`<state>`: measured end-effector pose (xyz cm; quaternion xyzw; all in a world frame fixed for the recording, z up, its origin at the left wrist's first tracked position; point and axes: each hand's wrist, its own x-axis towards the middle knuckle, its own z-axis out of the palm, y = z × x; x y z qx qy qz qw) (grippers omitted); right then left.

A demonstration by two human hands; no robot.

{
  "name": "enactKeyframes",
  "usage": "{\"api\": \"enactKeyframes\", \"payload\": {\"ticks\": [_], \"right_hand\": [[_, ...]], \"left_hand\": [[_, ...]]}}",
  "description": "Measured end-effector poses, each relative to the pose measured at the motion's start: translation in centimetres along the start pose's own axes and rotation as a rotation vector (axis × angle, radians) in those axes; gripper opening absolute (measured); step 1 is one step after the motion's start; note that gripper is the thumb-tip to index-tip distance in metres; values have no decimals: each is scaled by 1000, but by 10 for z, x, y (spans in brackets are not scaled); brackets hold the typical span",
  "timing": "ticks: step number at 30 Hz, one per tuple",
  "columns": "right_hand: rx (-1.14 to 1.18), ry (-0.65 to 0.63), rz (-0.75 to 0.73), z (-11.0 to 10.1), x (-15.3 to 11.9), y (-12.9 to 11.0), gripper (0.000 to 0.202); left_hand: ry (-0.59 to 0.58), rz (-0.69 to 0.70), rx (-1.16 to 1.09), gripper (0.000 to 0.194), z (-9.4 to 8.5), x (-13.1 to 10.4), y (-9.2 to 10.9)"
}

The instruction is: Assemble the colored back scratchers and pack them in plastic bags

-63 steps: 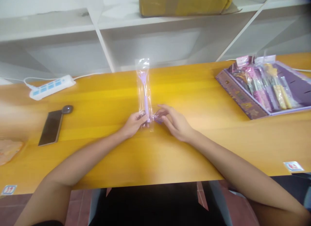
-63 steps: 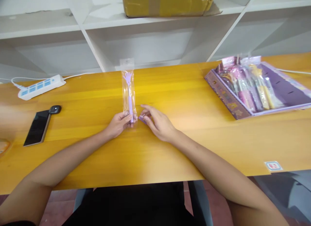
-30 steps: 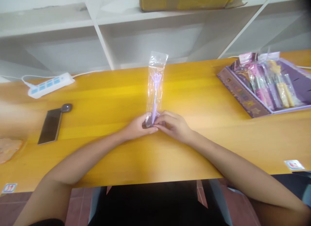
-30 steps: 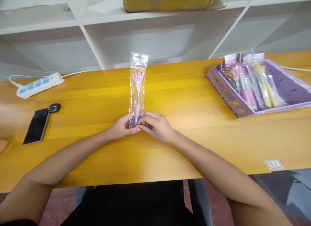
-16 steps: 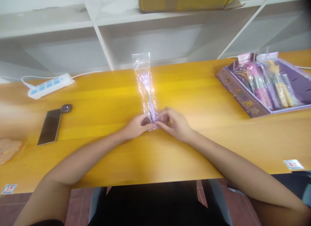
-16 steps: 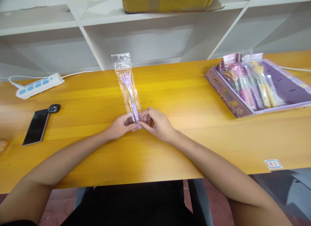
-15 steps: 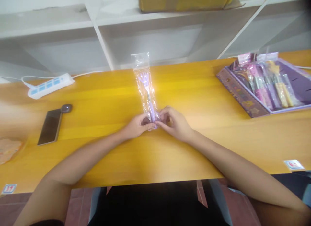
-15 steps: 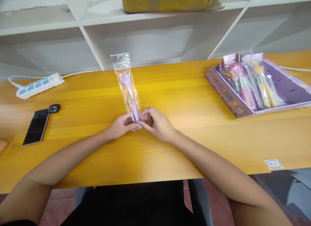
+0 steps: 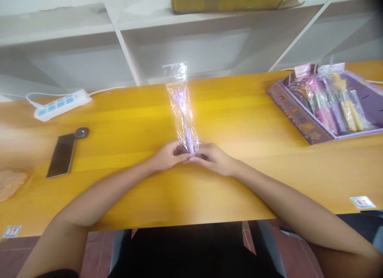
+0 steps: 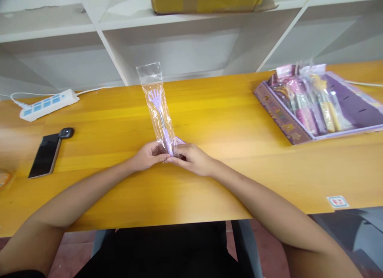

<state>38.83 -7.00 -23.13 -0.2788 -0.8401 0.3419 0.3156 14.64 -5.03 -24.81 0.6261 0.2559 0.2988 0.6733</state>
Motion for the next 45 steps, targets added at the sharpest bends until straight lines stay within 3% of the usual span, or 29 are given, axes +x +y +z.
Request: {"api": "enactKeyframes", "payload": {"ticks": [8,22,45], "right_hand": [[163,-85,66,-4,0,-2,46],[172,-86,30,-3,-2,4,60],[288,-186,29,-10,-2,2,53]], "left_hand": [[-40,-24,5,44,0,2,-1],[-34,-58,18,41,-1,2,1],[-56,-49,41,46,-3,3,7]]}}
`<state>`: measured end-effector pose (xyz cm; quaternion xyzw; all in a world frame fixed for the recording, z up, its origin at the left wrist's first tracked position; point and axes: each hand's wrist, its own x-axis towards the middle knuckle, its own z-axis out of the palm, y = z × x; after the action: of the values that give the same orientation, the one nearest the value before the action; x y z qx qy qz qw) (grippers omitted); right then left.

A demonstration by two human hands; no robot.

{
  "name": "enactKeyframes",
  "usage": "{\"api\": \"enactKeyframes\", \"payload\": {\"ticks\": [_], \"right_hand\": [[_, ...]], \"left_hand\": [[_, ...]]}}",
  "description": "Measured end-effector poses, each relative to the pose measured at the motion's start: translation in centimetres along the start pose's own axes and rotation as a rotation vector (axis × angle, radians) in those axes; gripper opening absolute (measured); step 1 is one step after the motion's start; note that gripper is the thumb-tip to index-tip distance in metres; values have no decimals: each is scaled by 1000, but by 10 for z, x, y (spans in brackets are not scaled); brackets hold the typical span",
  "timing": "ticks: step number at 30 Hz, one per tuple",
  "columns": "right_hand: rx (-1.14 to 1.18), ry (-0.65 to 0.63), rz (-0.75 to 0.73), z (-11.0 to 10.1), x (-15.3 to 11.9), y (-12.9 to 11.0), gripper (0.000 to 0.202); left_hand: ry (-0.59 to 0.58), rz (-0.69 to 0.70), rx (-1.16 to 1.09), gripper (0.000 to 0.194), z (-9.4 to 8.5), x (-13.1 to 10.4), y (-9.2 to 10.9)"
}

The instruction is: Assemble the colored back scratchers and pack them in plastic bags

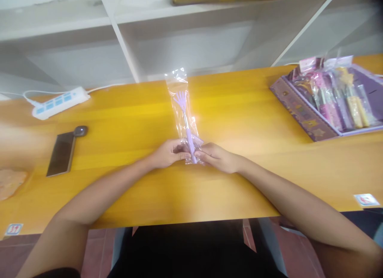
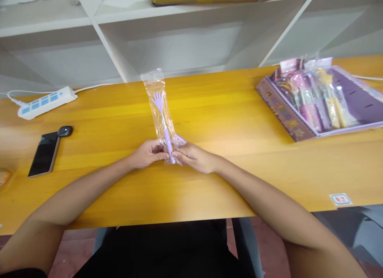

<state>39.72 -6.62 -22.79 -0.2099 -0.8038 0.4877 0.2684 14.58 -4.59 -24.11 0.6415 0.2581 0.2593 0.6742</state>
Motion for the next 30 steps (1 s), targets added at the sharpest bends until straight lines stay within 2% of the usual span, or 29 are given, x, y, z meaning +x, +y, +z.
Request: {"api": "enactKeyframes", "payload": {"ticks": [9,14,16,19,21,27,30], "right_hand": [[-4,-41,13,-4,-1,-2,49],[-136,-83,19,-6,-1,-10,47],[-212,-127,30,-1,-1,-14,47],[-337,-199,4,12,-1,-18,45],[-413,-236,-12,20,-1,-21,41],[-351,-312,-109,19,-1,-25,34],[-311,-298,-105,11,0,-23,42]], "left_hand": [[24,-2,10,40,-1,0,-1],[31,6,-60,42,0,-1,-2],[179,46,-103,42,-1,1,-4],[510,127,-247,37,-6,8,-7],[643,174,-349,36,-12,13,-7],[814,243,-370,30,-35,22,-5],[850,233,-277,31,-42,23,-9]]}}
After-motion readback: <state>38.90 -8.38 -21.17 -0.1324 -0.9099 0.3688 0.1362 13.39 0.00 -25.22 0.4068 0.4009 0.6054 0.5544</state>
